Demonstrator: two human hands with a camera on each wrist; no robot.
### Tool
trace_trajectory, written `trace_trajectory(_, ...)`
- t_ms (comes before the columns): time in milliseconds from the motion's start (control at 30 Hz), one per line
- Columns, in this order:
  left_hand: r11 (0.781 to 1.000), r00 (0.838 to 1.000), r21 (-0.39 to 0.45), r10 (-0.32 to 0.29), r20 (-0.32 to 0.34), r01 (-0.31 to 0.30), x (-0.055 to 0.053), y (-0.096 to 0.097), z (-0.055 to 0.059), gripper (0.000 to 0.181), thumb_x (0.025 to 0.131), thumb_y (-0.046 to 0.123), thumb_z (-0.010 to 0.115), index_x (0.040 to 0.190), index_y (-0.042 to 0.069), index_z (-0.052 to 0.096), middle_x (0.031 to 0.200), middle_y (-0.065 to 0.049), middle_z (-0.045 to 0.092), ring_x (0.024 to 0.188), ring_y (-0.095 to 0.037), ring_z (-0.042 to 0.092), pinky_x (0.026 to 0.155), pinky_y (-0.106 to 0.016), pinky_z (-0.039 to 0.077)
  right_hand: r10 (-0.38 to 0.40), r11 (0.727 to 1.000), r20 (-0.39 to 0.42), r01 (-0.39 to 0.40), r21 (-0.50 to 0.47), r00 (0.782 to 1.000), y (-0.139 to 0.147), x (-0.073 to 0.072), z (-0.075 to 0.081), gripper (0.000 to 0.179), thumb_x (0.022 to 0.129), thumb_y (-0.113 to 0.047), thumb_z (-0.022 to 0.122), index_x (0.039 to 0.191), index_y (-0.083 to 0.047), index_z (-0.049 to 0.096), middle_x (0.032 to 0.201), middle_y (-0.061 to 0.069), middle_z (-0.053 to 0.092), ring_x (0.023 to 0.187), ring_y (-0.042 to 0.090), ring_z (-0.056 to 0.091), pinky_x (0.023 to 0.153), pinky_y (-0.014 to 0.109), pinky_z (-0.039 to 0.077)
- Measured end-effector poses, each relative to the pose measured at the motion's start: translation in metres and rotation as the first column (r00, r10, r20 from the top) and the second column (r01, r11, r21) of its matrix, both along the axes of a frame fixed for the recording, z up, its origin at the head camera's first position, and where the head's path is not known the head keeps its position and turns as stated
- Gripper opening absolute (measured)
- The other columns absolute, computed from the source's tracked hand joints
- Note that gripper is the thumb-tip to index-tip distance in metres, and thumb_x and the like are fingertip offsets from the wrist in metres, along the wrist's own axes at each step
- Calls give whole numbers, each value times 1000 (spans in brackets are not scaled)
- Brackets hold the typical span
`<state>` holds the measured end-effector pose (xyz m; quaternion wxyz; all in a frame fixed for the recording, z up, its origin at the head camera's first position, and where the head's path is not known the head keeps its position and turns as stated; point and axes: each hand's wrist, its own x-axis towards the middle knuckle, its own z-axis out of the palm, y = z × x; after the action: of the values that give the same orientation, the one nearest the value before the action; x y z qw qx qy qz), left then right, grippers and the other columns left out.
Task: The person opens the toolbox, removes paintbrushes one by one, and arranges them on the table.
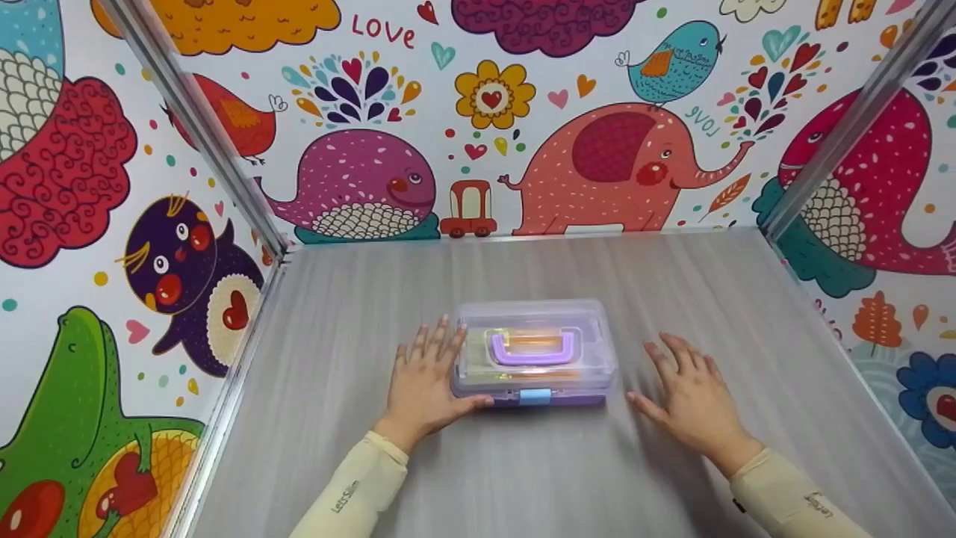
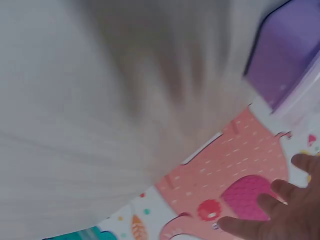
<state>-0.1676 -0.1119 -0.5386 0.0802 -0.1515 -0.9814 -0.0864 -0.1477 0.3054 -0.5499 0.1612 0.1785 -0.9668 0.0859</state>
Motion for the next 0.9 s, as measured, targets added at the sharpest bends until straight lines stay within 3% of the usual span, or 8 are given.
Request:
trace_trajectory(133,1000,1000,-25,-14,11,14,-2,9,-3,115,70,91,50,160,24,24,165,-8,17,147,-41,17,110,-67,19,70,997,-125,-75,-30,990,-20,8,1,75,81,-58,71,131,-4,58,125,21,54,112,40,53,88,60,46)
trace_trajectory(267,998,1000,-65,-12,10,13,-4,15,-4,113,72,93,45,160,25,26,164,-7,19,146,-42,20,110,-66,22,121,992,-194,-128,-23,973,-39,17,2,63,79,-56,72,117,-6,64,106,12,58,90,33,59,64,48,53)
trace_trajectory(400,995,1000,-95,-15,4,15,-4,19,0,108,75,91,43,159,24,28,163,-7,22,144,-43,25,110,-66,23,162,986,-200,-164,3,966,-55,26,0,51,78,-55,73,100,-10,65,90,5,56,72,26,57,44,38,46)
trace_trajectory(533,995,1000,-100,-13,-1,13,-5,20,2,103,79,85,48,158,22,30,163,-8,23,144,-42,26,110,-65,23,180,983,-161,-183,-5,970,-74,29,-6,45,79,-55,75,86,-12,63,79,1,54,64,23,56,42,37,45)
trace_trajectory(633,996,1000,-93,-12,-8,12,-7,21,1,100,80,81,53,157,21,32,163,-9,24,143,-41,27,110,-64,24,176,981,-86,-182,-61,981,-90,29,-13,41,82,-53,75,80,-14,62,72,-4,54,59,16,53,45,35,44)
trace_trajectory(733,997,1000,-71,-15,-12,14,-8,21,-1,99,80,77,58,157,20,33,163,-8,23,142,-41,31,109,-63,27,158,977,80,-144,-158,984,-105,28,-20,37,87,-50,73,79,-15,66,66,-10,49,55,8,47,47,30,39)
trace_trajectory(800,998,1000,-51,-21,-17,20,-8,21,-3,99,80,76,60,157,20,34,163,-9,23,139,-40,35,108,-61,30,134,971,218,-85,-222,967,-114,26,-23,35,90,-49,70,79,-16,67,62,-12,47,53,5,43,47,28,37)
trace_trajectory(900,999,999,1,-38,-26,38,-8,21,-7,99,80,74,63,157,18,34,162,-11,23,136,-38,42,106,-58,34,100,955,402,26,-295,910,-124,22,-25,37,94,-50,64,77,-18,65,59,-13,47,51,5,42,47,29,36)
